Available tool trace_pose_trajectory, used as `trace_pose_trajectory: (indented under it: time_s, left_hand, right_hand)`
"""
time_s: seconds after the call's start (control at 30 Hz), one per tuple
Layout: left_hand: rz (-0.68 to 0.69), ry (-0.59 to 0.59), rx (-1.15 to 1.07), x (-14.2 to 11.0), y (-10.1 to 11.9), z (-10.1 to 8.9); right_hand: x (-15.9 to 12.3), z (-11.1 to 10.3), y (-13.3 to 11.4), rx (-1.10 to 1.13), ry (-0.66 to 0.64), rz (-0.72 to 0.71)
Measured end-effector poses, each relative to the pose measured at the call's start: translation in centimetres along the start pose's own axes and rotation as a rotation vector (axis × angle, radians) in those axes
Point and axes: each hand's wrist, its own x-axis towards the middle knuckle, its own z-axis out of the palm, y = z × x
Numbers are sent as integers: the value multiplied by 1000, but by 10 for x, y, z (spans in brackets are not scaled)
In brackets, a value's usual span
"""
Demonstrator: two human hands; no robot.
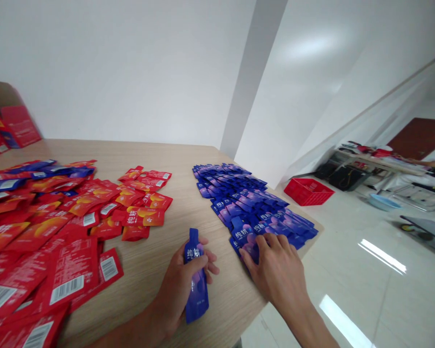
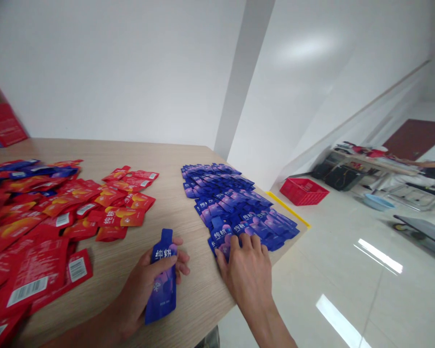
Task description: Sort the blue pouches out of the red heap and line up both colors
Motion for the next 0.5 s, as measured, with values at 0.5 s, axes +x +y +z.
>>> trace_pose_trajectory:
  time_s: [0.5]
  left_hand:
    - [-18,140,-101,-9,11,11]
  right_hand:
    - [-19,-19,-15,741,261,-121]
